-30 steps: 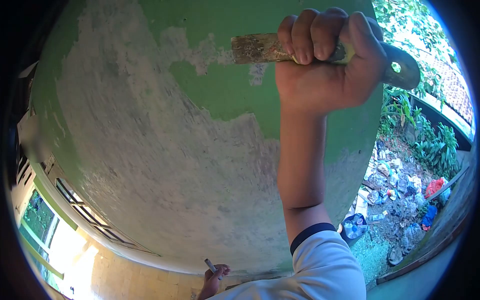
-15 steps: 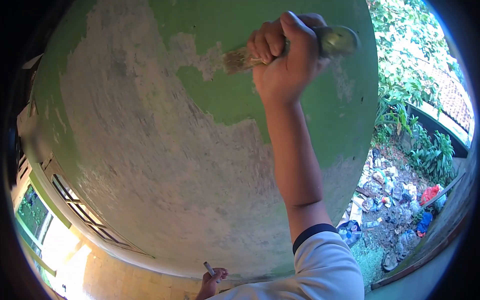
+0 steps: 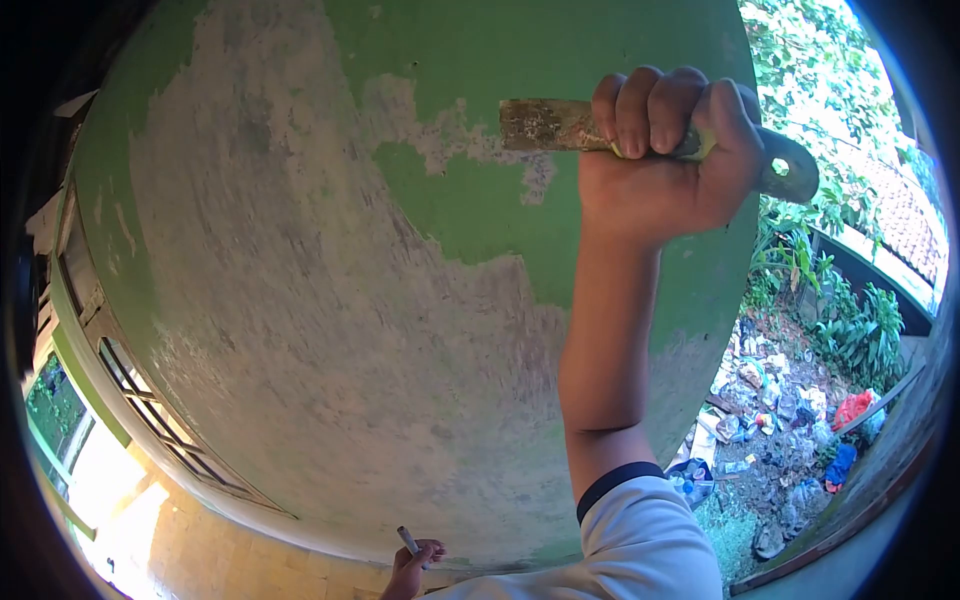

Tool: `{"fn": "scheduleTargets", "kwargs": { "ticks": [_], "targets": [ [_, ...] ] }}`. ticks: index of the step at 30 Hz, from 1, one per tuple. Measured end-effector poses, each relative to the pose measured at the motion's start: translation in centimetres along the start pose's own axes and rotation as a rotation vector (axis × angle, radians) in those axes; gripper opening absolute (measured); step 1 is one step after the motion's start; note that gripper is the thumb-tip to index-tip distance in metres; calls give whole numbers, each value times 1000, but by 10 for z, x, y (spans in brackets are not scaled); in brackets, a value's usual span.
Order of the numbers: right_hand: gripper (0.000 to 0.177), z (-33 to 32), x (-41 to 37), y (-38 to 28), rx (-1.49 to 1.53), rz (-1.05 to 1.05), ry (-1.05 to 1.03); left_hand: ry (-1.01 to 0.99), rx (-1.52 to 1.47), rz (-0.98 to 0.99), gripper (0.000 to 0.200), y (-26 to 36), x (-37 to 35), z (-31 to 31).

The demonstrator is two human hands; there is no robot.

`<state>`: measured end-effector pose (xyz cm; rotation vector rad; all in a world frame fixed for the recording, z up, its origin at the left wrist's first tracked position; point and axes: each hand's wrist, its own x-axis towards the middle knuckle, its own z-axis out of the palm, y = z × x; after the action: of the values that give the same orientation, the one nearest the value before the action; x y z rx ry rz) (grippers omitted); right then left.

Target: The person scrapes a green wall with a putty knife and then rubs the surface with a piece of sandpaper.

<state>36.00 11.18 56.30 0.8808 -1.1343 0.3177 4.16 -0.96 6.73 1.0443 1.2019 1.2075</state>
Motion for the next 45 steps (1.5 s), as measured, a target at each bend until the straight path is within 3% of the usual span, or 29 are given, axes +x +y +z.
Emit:
{"fn": "scheduleTargets", "kwargs": {
  "ticks": [3,7,9,11,13,14,17,19,21,23,24,26,29,31,33,39,41,43,45],
  "targets": [
    [20,-6,-8,31,-226,117,123,-3,-12,2,36,-7,6,-4],
    [20,-2,0,11,-221,112,109,-12,44,-32,37,-8,9,-6],
    [17,-2,3,-3,16,14,-36,-1,43,-13,36,-10,10,-6],
    [19,2,-1,9,-8,9,-27,23,36,-63,35,0,6,1],
    [26,4,-6,31,-310,118,153,-2,36,-42,36,-4,7,-1],
    [26,5,-5,28,-310,119,149,-4,32,-41,36,-5,9,-2],
    [26,5,2,9,-161,125,98,-12,78,-81,35,-11,15,-4],
    [17,-1,6,-7,4,-11,-68,1,37,-17,34,-12,12,-2],
    [18,-9,2,9,24,11,-87,-23,14,-51,33,-9,12,-2],
    [23,-4,-9,39,-178,183,172,8,17,-53,32,-9,12,1],
    [23,-4,-8,35,-178,183,170,7,16,-52,32,-5,10,1],
    [23,-6,-3,19,-34,83,48,-51,-109,15,18,10,5,4],
    [17,-3,2,-9,-30,-36,-140,-18,-197,49,19,-2,7,1],
    [18,-9,-5,15,30,43,-35,-48,-232,47,20,-10,6,-3],
    [21,-7,-11,37,-179,139,56,-17,-124,33,21,2,1,0],
    [19,10,-6,-4,-15,-11,-166,38,-81,-30,31,-11,5,-8],
    [19,-1,-11,15,12,13,-92,29,-46,-37,32,-9,5,-7],
    [22,2,-15,30,-253,127,67,20,-8,-40,33,-15,7,-9],
    [22,1,-13,24,-188,124,40,0,-32,-58,35,-28,14,-12]
  ]
}}
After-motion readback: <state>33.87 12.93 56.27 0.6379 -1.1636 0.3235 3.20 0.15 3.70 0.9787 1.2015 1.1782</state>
